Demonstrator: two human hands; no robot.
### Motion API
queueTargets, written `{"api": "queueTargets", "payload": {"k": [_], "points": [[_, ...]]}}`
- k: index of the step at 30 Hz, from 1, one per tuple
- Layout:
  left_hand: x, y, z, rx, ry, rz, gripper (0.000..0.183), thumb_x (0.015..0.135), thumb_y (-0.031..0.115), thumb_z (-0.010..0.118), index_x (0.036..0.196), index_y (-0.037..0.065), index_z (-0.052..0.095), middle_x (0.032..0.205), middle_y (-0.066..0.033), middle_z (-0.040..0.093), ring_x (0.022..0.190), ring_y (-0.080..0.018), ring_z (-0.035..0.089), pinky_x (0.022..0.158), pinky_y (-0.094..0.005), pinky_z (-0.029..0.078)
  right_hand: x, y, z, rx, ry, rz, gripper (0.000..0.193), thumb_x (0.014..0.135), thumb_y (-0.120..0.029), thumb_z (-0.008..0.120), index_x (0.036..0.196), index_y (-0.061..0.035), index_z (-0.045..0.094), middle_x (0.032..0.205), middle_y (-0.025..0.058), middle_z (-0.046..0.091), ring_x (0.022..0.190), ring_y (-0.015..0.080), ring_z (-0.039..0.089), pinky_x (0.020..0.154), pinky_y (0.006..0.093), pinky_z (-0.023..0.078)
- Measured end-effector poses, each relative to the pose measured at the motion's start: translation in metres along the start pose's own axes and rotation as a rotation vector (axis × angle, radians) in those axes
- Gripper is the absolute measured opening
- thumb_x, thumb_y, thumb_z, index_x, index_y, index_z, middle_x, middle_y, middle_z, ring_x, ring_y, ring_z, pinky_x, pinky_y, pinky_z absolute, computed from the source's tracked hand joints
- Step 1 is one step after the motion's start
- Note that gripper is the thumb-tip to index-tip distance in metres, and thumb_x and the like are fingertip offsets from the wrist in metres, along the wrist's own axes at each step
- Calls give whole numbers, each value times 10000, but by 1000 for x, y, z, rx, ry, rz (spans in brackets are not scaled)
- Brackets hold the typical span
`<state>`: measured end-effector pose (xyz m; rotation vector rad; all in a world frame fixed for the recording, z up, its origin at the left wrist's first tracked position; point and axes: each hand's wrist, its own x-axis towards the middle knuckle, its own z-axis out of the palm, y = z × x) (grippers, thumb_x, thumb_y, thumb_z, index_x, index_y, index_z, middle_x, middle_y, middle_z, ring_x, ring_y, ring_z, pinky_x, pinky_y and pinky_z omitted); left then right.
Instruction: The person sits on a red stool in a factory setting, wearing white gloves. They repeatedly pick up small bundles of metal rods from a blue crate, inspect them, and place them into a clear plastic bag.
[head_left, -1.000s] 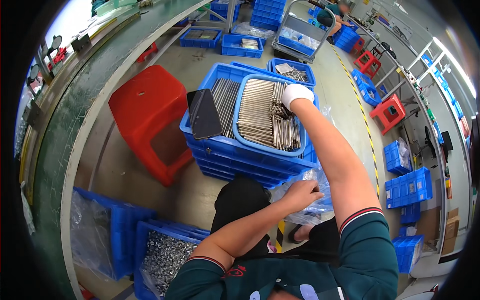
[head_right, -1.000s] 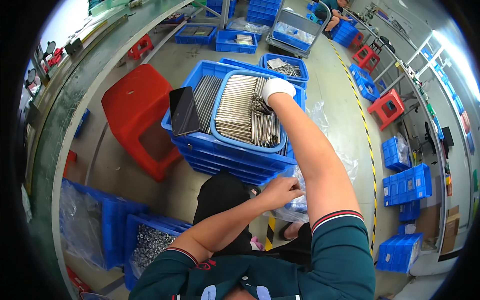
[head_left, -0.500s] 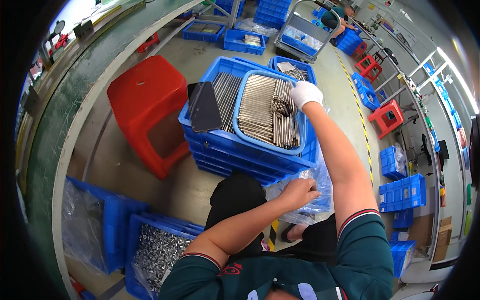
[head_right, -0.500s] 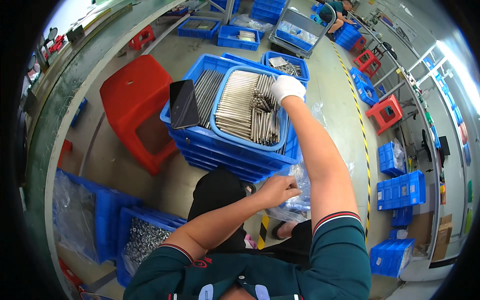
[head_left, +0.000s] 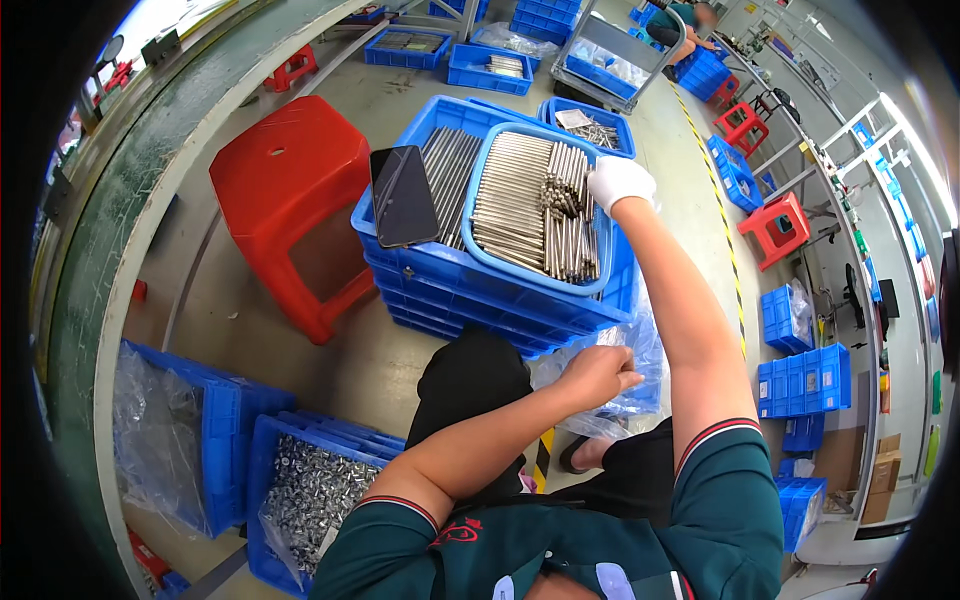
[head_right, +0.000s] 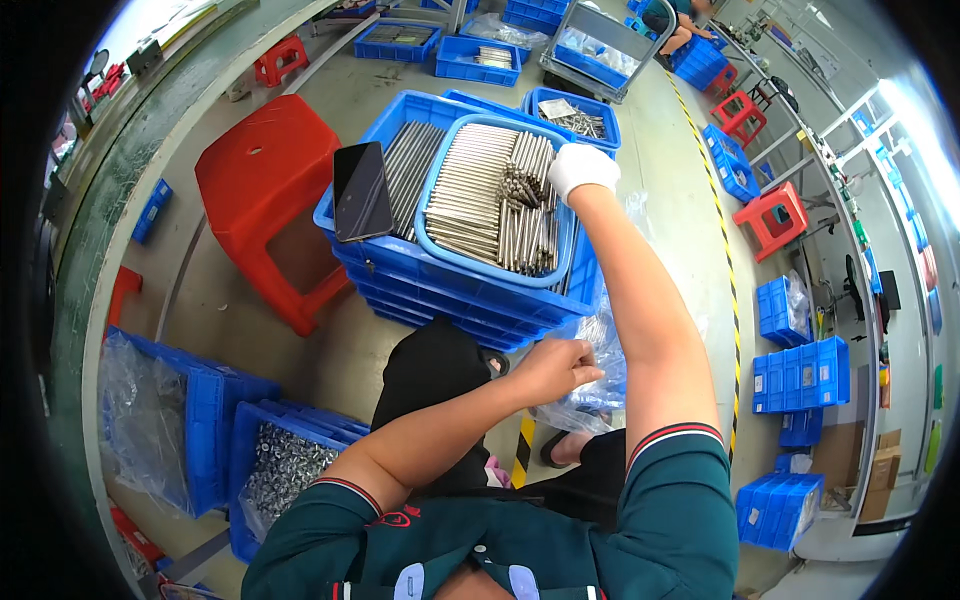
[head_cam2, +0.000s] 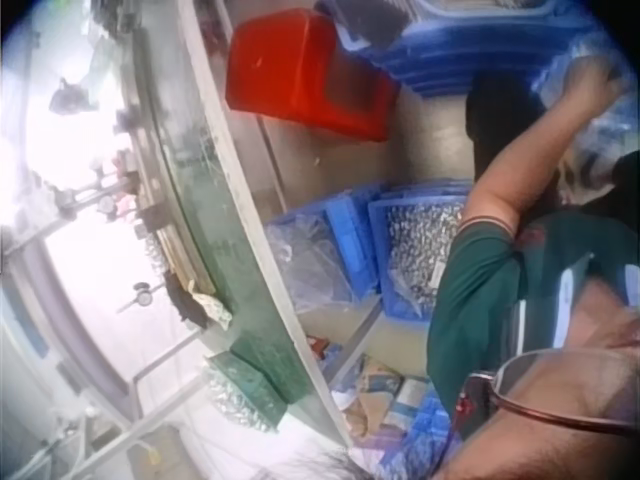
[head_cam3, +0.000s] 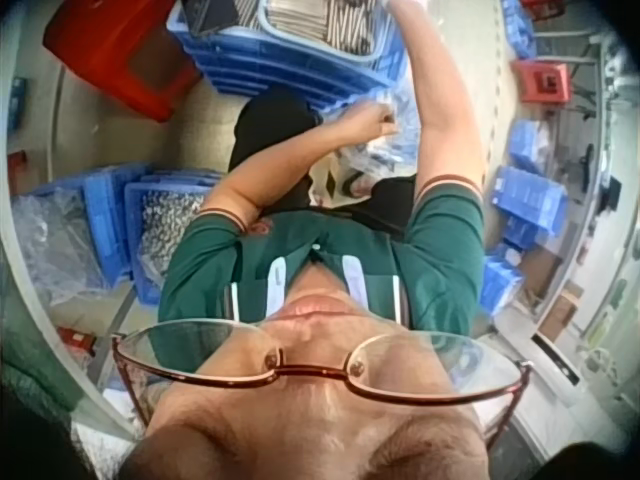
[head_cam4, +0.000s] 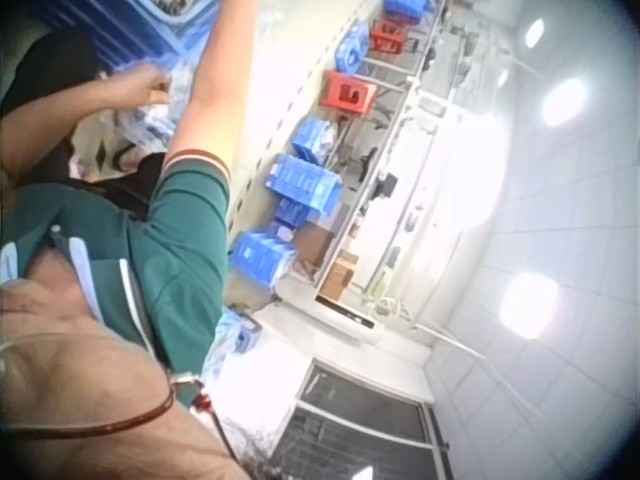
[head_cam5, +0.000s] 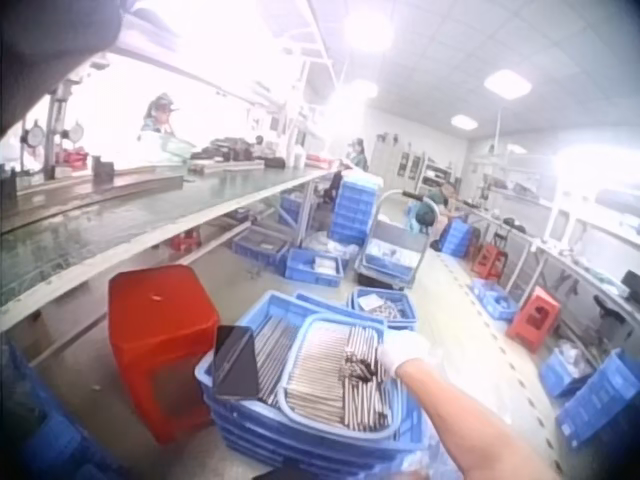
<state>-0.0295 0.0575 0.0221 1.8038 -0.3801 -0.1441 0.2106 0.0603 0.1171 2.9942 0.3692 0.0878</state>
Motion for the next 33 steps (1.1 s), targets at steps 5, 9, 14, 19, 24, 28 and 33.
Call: {"api": "queueTargets", "payload": {"k": [5,9,14,19,24,28,33], "points": [[0,5,-4,12,17,-16,238,800,251,676,804,18,628,726,-143,646,706,-300,636,625,-388,471,-5,11,1,129,48,-49,325,845,-296,439,980,-117,674,1012,171,654,968,338,617,834,425,477],[1,7,-1,22,12,-18,232,793,249,680,798,23,626,721,-132,646,697,-289,634,616,-385,467,-20,24,6,248,114,-76,289,845,-315,454,955,-138,654,970,163,655,936,340,613,822,423,474],[3,3,2,24,7,2,218,787,230,687,794,22,622,686,-121,629,647,-266,614,599,-369,459,-50,57,16,413,292,-119,246,826,-292,582,958,-92,638,876,155,662,826,324,631,744,390,490],[9,-2,13,-42,-42,-23,174,792,170,675,826,6,628,731,-134,635,666,-221,617,607,-334,466,-99,139,46,486,86,-67,254,847,-313,548,888,-80,641,784,132,661,687,271,635,676,381,488],[12,2,22,-95,-95,-87,160,799,132,676,850,-8,620,722,-82,622,662,-129,570,614,-277,457,-172,229,101,555,-659,199,264,856,-298,546,872,-51,636,662,88,634,546,155,603,527,324,478],[19,9,31,-255,-127,-180,124,845,95,637,888,-16,606,711,0,572,654,-54,511,599,-214,423,-211,300,219,391,-869,299,258,802,-273,591,840,-32,676,703,125,665,631,216,654,579,351,518],[30,10,37,-366,-59,-307,127,859,109,633,904,-6,603,751,-3,585,691,-60,527,646,-211,434,-235,302,297,-101,-946,81,285,742,-250,615,906,-36,708,941,160,681,819,287,669,725,405,523]]}}
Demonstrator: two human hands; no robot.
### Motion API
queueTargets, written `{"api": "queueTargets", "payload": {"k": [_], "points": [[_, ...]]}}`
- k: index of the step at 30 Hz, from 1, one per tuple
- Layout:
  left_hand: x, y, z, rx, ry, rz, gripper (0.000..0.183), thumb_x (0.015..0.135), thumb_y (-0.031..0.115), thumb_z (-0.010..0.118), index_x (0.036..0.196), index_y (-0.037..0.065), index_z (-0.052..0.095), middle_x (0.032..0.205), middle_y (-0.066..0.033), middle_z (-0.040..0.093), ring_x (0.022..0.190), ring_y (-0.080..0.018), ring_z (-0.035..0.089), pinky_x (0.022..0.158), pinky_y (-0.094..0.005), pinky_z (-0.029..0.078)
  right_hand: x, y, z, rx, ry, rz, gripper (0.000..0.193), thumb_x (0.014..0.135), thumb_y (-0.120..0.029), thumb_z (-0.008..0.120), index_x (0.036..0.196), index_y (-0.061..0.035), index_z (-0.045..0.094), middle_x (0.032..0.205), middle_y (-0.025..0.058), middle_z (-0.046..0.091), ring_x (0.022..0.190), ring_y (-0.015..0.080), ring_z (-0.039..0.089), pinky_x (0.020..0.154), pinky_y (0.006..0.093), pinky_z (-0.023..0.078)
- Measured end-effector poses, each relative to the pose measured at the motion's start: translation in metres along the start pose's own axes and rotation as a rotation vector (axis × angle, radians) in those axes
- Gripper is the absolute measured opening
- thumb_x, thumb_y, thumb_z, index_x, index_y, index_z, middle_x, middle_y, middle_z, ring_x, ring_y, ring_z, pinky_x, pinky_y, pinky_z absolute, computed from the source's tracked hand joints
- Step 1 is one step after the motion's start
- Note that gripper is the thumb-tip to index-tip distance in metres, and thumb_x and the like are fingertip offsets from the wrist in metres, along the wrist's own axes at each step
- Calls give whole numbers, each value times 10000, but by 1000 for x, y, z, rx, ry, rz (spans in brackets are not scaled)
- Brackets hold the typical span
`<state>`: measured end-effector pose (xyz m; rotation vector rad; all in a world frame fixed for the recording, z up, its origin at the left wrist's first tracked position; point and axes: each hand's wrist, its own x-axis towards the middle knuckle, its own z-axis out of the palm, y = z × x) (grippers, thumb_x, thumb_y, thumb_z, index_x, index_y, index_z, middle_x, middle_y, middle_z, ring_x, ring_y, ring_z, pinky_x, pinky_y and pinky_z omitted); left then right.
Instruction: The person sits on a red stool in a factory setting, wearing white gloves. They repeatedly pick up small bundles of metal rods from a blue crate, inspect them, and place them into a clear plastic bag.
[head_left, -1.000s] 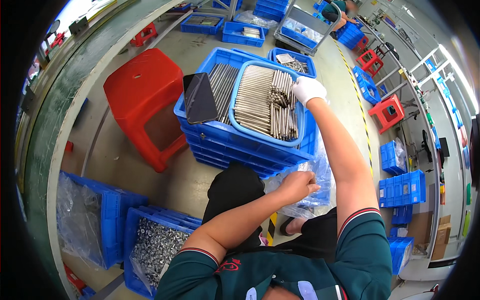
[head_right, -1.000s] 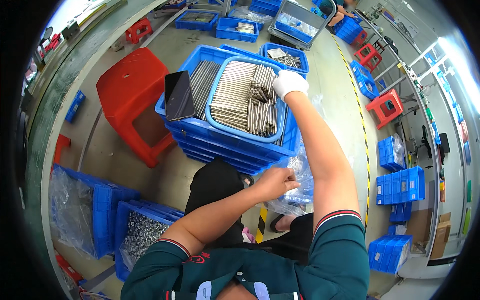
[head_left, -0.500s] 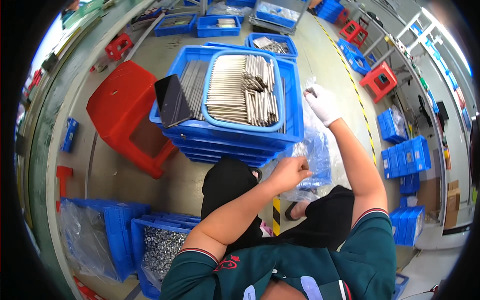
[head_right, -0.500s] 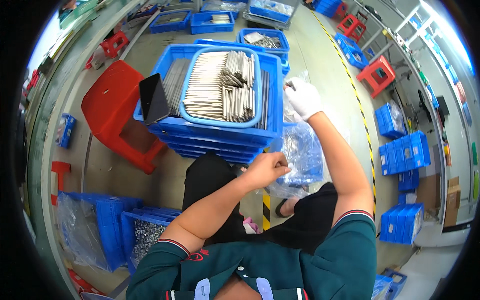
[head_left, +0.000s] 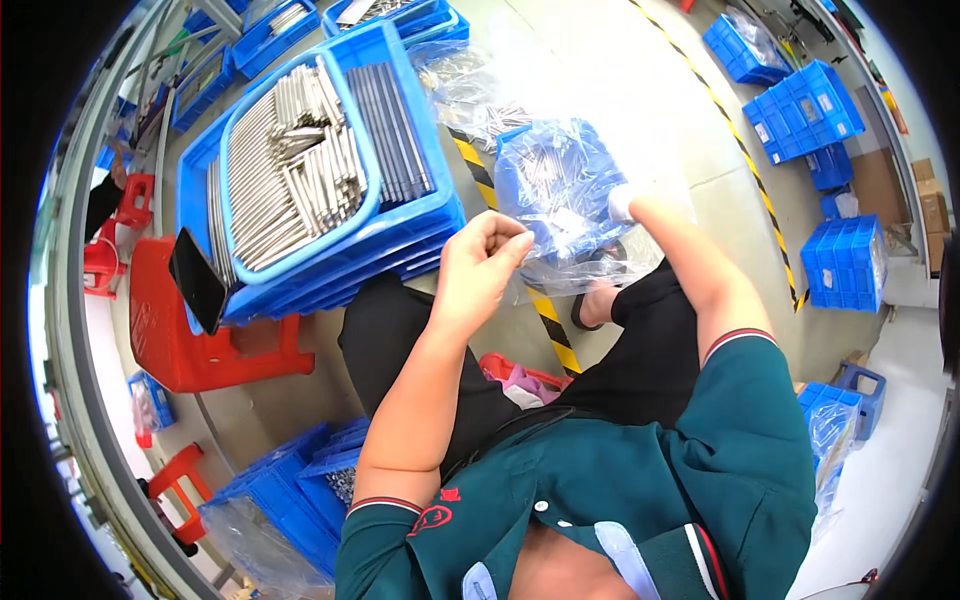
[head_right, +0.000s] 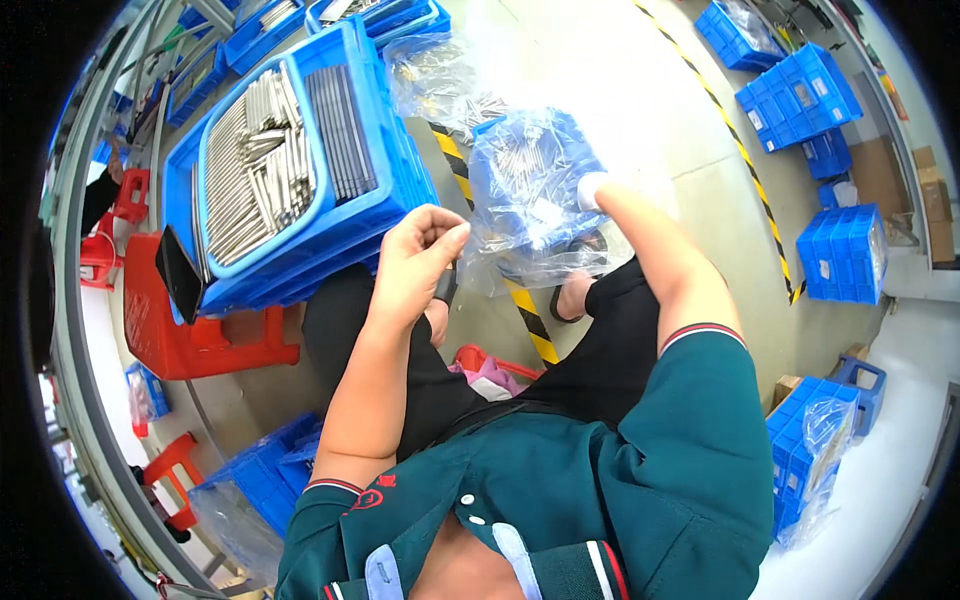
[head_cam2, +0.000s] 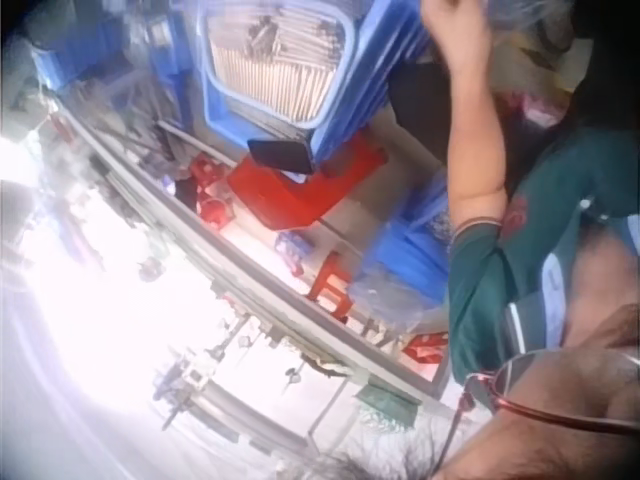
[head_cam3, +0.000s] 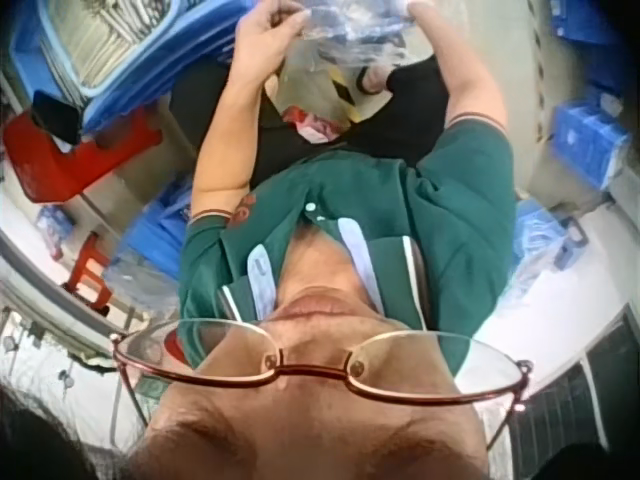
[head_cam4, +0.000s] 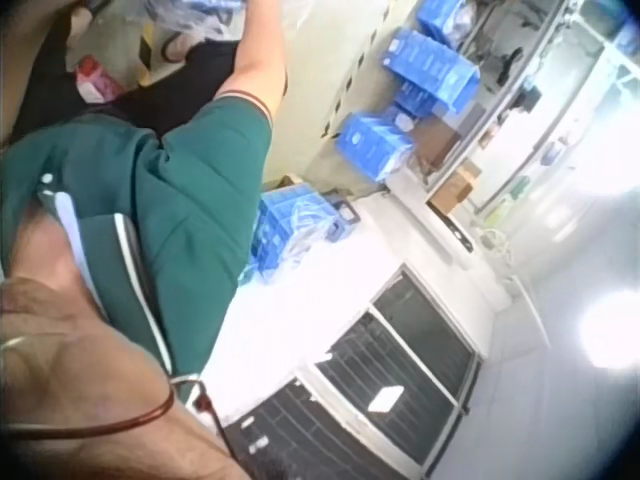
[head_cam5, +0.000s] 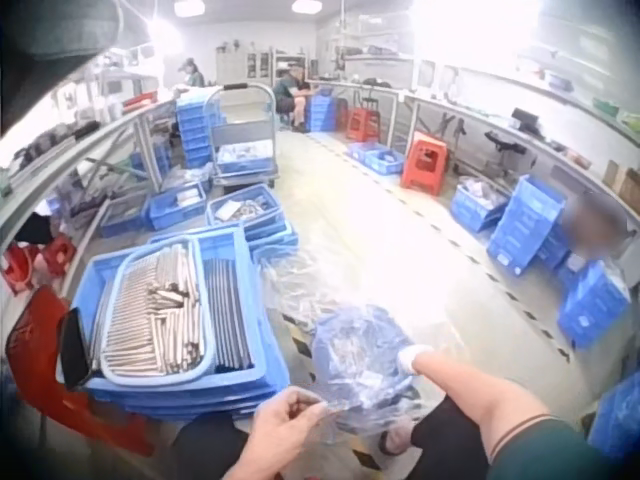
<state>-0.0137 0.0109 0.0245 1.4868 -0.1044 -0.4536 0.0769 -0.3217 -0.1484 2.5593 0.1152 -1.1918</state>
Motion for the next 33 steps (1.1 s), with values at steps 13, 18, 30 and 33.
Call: {"api": "queueTargets", "payload": {"k": [13,18,30,33], "points": [[26,-20,23,26,-126,-170,100,898,53,563,925,-38,531,610,-33,520,451,-90,457,445,-244,378,89,-21,59,414,358,119,322,848,-184,494,1140,-93,594,1119,147,630,1059,281,604,855,400,478],[35,-11,29,48,-109,-314,109,869,51,607,946,-22,581,751,1,564,665,-53,490,594,-201,389,160,-25,63,723,391,165,266,819,-155,503,993,-39,668,1057,188,648,1000,315,630,848,415,498],[59,-9,10,99,-132,-456,131,858,83,642,964,5,633,862,-51,632,786,-90,573,684,-239,445,286,-44,43,852,501,244,383,815,-304,547,1068,-32,638,1039,193,651,974,335,630,865,408,486],[70,-3,5,64,-160,-567,154,861,105,646,980,7,634,902,-39,646,804,-83,587,687,-235,456,294,-47,45,830,536,223,385,839,-311,523,1101,-44,619,1049,184,648,962,332,629,856,405,484]]}}
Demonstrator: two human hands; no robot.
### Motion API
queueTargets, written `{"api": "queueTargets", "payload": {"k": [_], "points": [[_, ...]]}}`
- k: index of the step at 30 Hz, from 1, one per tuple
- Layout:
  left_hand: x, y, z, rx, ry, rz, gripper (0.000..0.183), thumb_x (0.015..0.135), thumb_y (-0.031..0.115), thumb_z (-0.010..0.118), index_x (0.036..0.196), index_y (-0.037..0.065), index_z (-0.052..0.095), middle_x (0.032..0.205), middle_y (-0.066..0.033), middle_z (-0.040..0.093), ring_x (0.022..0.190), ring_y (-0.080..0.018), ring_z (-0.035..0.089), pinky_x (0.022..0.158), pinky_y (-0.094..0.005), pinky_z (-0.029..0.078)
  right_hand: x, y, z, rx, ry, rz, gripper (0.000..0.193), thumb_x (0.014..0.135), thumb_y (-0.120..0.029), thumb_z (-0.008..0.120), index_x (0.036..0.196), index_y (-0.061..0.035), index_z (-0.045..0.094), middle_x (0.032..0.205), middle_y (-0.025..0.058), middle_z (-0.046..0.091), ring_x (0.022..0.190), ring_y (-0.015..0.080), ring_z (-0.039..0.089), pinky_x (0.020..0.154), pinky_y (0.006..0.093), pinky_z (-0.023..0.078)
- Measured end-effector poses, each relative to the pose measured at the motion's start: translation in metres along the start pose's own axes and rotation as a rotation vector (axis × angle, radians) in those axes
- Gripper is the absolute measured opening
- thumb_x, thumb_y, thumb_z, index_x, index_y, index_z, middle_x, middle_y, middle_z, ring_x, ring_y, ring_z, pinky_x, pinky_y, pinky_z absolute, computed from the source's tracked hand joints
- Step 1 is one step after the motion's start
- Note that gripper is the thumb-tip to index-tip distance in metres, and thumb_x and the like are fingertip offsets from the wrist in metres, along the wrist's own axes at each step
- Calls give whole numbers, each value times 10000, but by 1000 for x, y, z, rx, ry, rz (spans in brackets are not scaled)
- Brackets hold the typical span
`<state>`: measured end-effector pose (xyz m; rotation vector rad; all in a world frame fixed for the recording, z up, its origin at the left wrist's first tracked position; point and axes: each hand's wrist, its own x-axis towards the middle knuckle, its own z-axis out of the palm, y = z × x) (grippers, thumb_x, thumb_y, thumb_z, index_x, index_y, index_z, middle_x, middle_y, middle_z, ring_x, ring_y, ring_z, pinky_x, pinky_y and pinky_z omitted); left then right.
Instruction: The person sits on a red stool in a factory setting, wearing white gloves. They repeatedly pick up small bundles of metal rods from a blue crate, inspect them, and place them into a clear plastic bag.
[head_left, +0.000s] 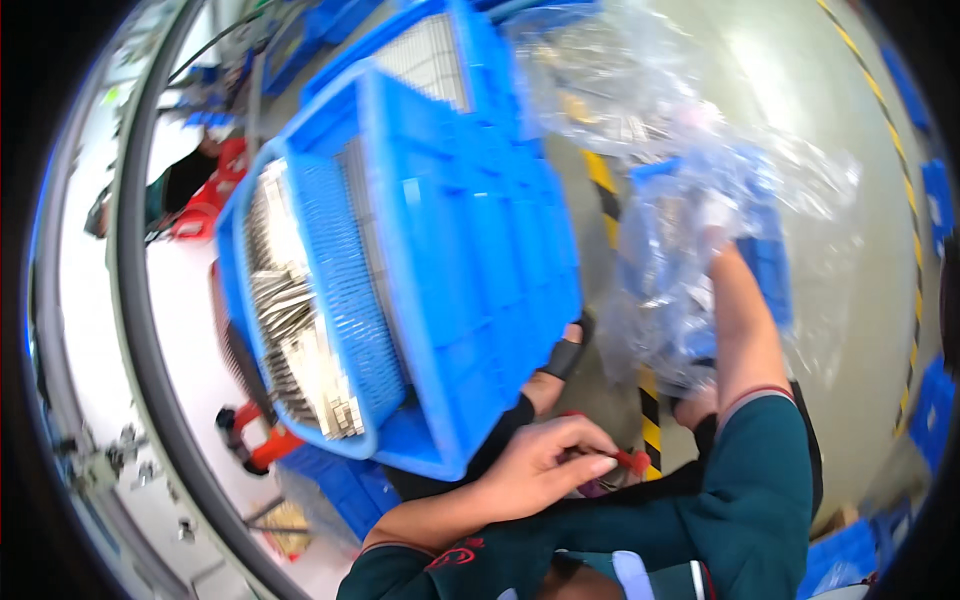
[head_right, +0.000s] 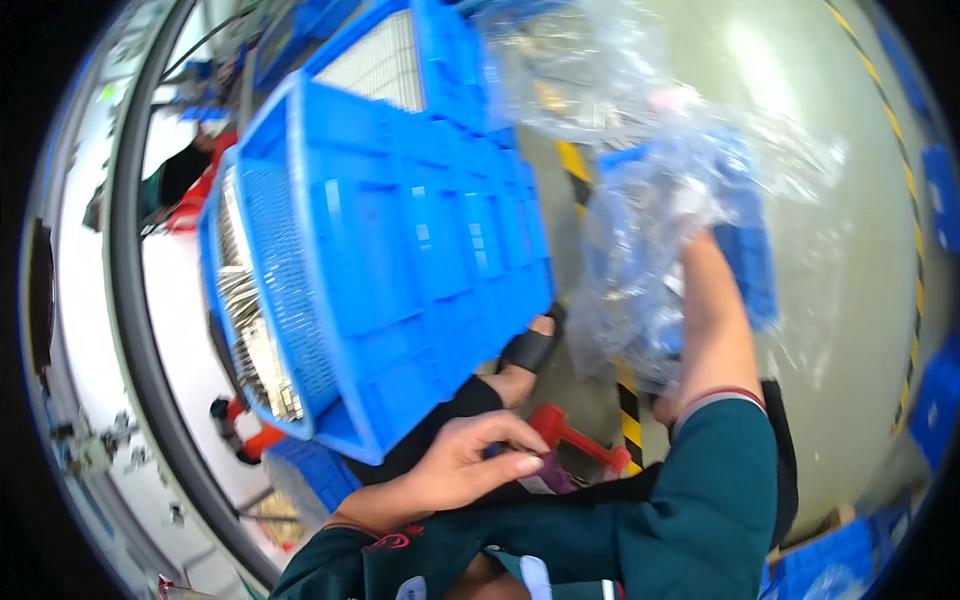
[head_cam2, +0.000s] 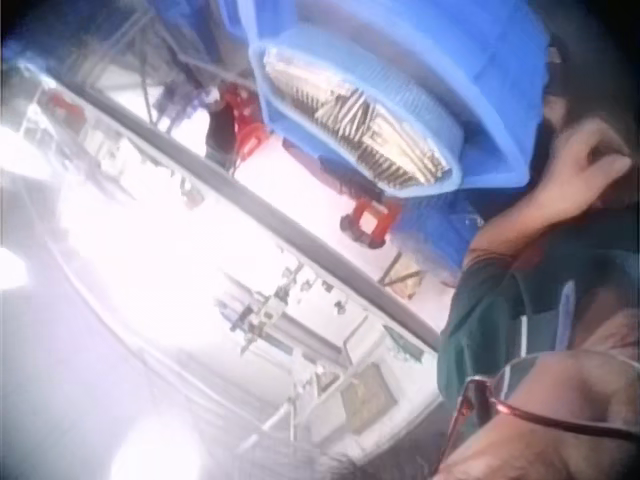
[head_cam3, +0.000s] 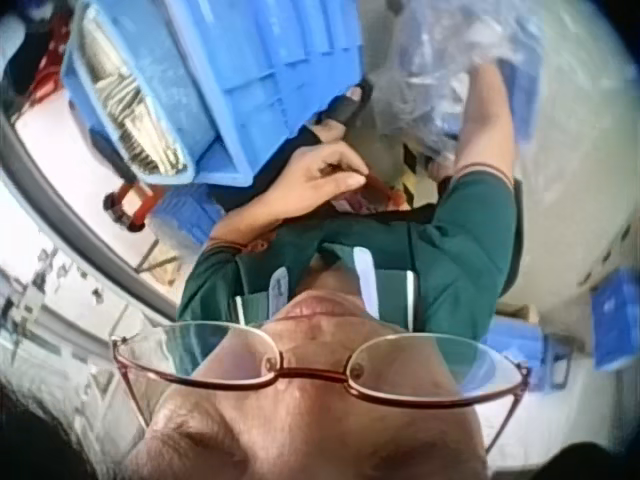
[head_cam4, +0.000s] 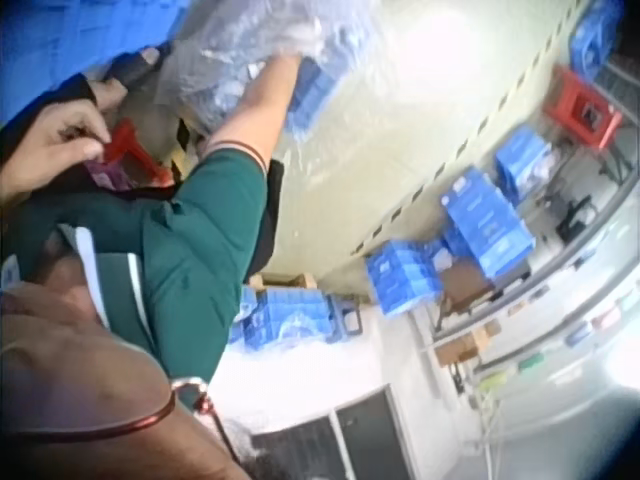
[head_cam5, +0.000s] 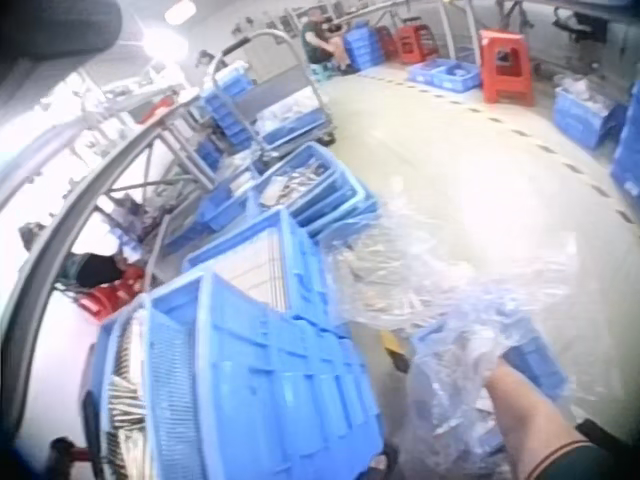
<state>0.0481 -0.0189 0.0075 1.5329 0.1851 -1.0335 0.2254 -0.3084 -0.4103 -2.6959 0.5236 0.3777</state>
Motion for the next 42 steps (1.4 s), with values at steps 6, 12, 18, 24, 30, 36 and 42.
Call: {"api": "queueTargets", "payload": {"k": [6,12,18,24,30,36,42], "points": [[-4,-9,-1,-26,-4,159,144,916,138,568,949,-1,545,845,-53,650,759,-85,597,596,-224,468,1,-8,2,-19,-31,-33,389,889,-323,476,1166,-70,580,1068,166,643,937,326,626,836,400,481],[-3,-8,-3,-23,-40,131,147,916,149,571,956,8,559,863,-42,613,763,-84,578,592,-226,467,-11,5,-2,65,-24,-372,397,931,-280,401,1251,-76,515,1072,188,633,928,353,616,852,416,461],[-13,-2,1,53,14,97,114,857,85,628,941,7,635,849,-47,604,792,-90,545,704,-239,425,-15,51,-6,-101,-126,-232,365,920,-261,417,1175,-77,602,1040,210,629,936,357,617,843,430,461],[-24,-6,6,49,-24,157,123,853,88,636,935,-3,628,836,-45,602,753,-90,528,686,-242,425,-45,84,-49,-509,-219,-90,344,910,-267,451,1163,-111,625,1117,154,626,990,318,622,824,419,493],[-27,-10,10,101,11,265,131,859,92,634,932,-16,619,791,-36,591,671,-69,537,597,-218,432,-63,67,-62,-672,-524,60,337,895,-273,490,1172,-145,633,1212,74,607,1076,267,607,807,420,522],[-26,-6,14,154,-4,273,137,861,104,635,928,-15,620,786,-38,595,674,-68,545,601,-221,438,-73,63,-48,-620,-613,156,330,876,-297,528,1150,-158,652,1216,31,613,1081,252,608,786,449,516],[-29,-4,14,163,33,274,134,863,105,634,933,-8,616,776,-29,607,677,-56,540,599,-218,438,-103,42,-58,-712,-491,56,285,850,-229,574,1110,-164,674,1181,42,632,1063,248,618,780,454,514]]}}
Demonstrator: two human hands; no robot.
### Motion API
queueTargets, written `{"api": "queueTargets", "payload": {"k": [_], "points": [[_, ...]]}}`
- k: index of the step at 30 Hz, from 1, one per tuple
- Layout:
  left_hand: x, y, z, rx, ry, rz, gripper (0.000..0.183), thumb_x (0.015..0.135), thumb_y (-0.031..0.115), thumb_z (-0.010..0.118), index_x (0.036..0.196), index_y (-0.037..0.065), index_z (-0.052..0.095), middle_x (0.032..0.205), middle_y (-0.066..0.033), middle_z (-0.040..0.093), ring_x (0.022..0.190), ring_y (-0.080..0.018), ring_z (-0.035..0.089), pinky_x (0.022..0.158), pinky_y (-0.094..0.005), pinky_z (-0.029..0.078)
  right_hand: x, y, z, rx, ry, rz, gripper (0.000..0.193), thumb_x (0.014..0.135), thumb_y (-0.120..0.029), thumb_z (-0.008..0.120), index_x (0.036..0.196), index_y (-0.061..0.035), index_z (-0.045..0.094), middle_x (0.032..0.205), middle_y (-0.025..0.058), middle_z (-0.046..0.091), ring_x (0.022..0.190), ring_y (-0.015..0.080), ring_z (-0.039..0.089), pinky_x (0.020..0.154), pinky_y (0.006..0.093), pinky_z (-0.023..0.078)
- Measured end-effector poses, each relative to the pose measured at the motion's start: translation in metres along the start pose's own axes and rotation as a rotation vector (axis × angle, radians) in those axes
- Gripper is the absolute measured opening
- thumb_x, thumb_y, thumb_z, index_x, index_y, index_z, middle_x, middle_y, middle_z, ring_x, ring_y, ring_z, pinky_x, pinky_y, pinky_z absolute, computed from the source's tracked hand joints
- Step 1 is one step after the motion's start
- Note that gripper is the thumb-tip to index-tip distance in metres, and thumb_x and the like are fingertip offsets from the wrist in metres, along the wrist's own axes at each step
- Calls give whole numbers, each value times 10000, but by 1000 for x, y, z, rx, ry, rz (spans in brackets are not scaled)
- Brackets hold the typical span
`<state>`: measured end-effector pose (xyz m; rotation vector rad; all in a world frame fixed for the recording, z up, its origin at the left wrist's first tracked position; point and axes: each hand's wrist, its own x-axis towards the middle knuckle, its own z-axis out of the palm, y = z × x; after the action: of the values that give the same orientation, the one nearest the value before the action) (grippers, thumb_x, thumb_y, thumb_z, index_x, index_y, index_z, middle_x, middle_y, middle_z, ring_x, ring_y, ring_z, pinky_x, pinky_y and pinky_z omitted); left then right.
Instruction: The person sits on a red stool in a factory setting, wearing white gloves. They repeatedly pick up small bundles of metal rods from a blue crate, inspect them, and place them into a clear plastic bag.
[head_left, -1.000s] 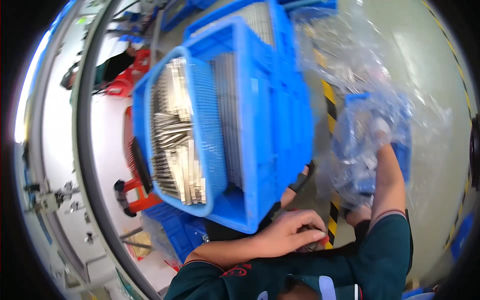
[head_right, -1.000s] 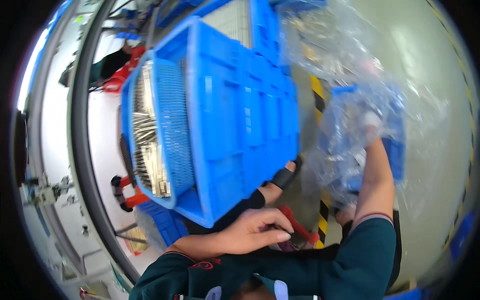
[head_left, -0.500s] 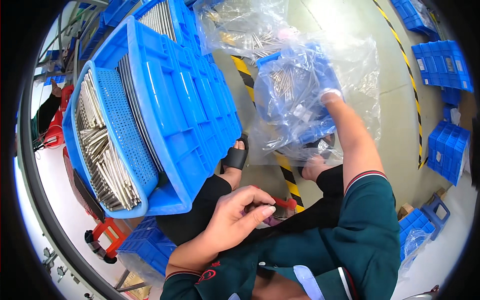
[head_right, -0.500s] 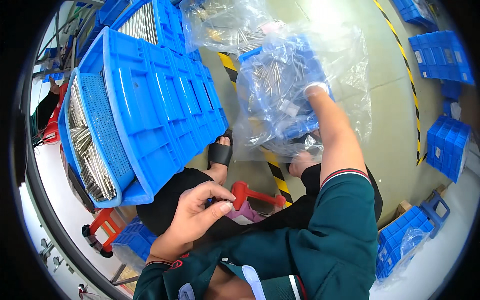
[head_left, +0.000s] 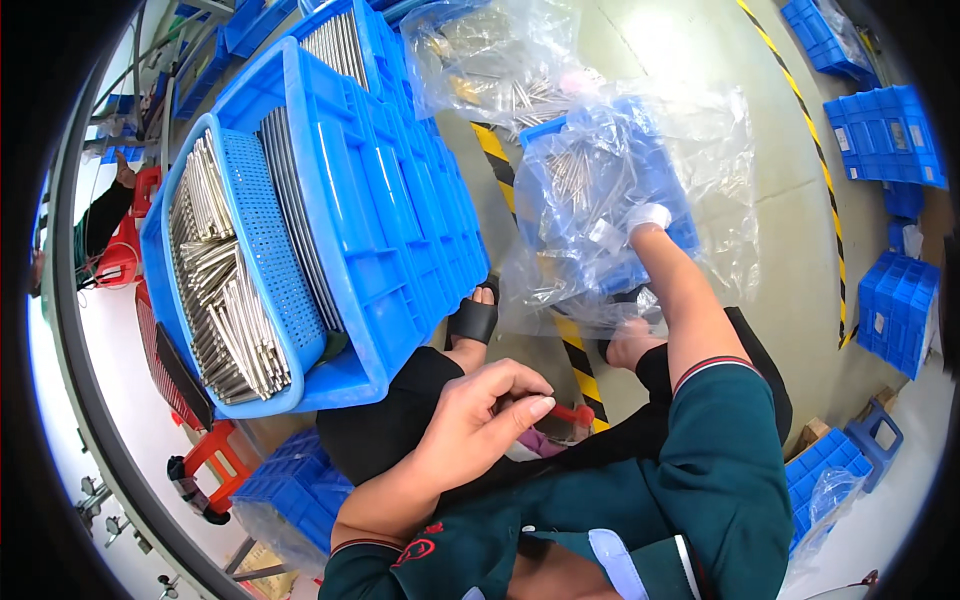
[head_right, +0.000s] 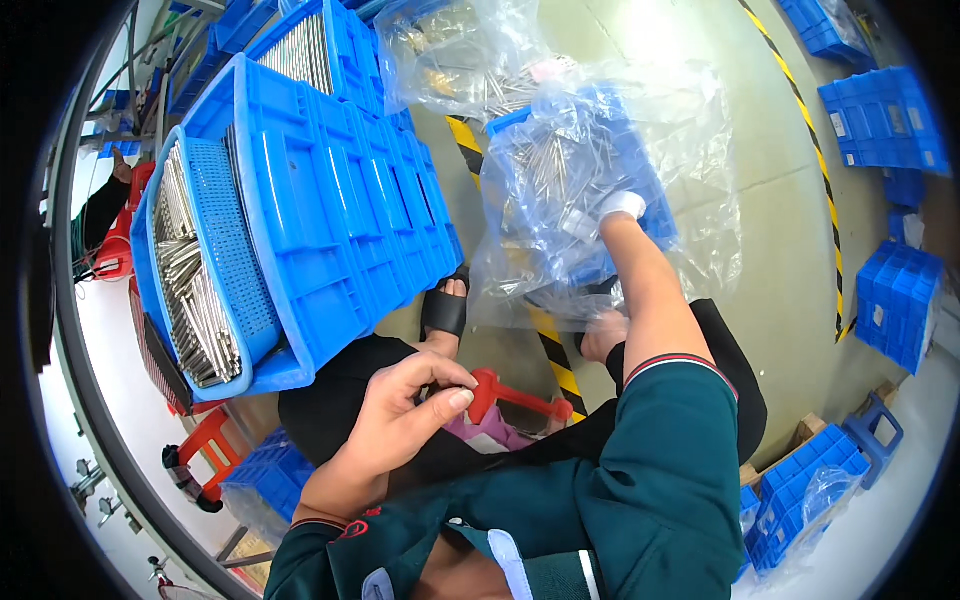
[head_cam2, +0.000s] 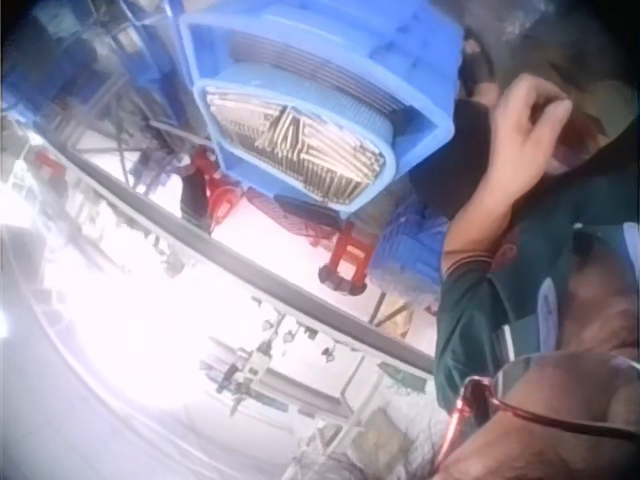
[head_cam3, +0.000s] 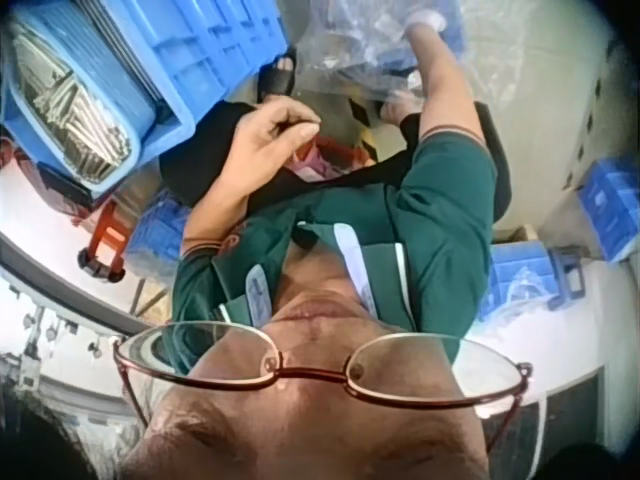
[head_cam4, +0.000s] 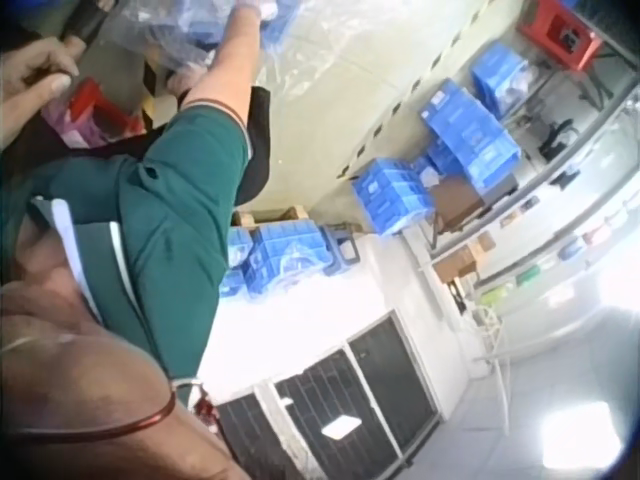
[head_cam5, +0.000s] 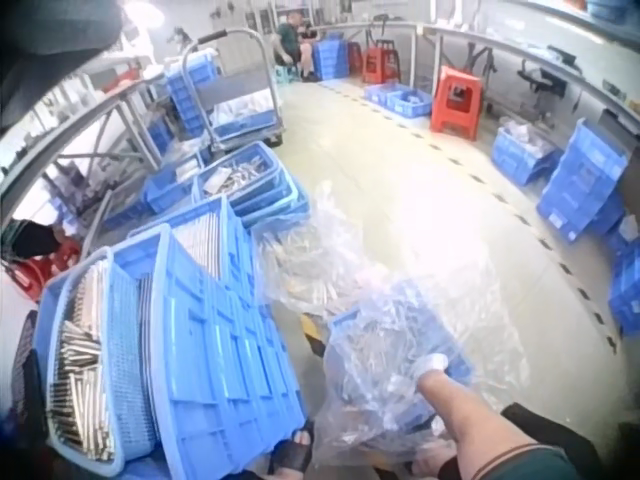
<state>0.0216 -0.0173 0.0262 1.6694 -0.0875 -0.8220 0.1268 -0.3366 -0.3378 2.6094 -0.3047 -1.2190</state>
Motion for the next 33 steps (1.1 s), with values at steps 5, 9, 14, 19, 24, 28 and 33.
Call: {"api": "queueTargets", "payload": {"k": [5,9,14,19,24,28,33], "points": [[-6,-10,5,-86,18,38,130,872,91,618,938,-20,600,740,-22,578,657,-68,518,584,-219,413,-22,27,-16,-49,-12,-164,315,821,-242,600,1118,-161,668,1197,61,621,1079,238,604,821,405,494],[-12,-7,9,-249,-7,52,120,883,77,597,947,-23,576,689,-13,542,592,-70,481,535,-220,387,-41,50,-11,10,171,-376,360,870,-254,494,1168,-107,634,1214,133,597,1085,331,582,914,427,443],[-18,-11,10,-306,98,133,109,861,99,630,914,7,606,738,9,557,673,-49,496,621,-193,397,-189,54,-97,-52,13,-411,288,790,-177,537,993,-48,695,1013,154,671,945,295,648,786,413,494],[-11,-14,14,-358,182,266,106,875,103,612,917,6,604,719,-8,578,608,-53,501,573,-187,382,-267,57,-130,459,303,-642,343,750,-277,536,837,28,668,862,259,631,814,395,625,740,440,479],[-9,-18,7,-535,211,303,138,878,111,628,959,6,590,749,-44,599,630,-78,525,575,-197,416,-365,50,-156,964,443,-821,378,848,-347,536,917,14,625,752,187,616,705,334,594,670,401,459],[-8,-20,8,-666,133,320,135,879,108,627,955,3,588,734,-49,589,623,-96,519,580,-221,427,-409,36,-146,1148,332,-825,329,861,-336,564,857,-9,601,676,111,586,638,216,565,611,347,439],[-9,-24,13,-697,3,294,135,880,105,623,955,-1,585,721,-55,575,609,-114,507,583,-240,435,-401,23,-131,1165,305,-811,337,855,-335,577,883,1,590,690,112,576,640,207,532,605,337,422]]}}
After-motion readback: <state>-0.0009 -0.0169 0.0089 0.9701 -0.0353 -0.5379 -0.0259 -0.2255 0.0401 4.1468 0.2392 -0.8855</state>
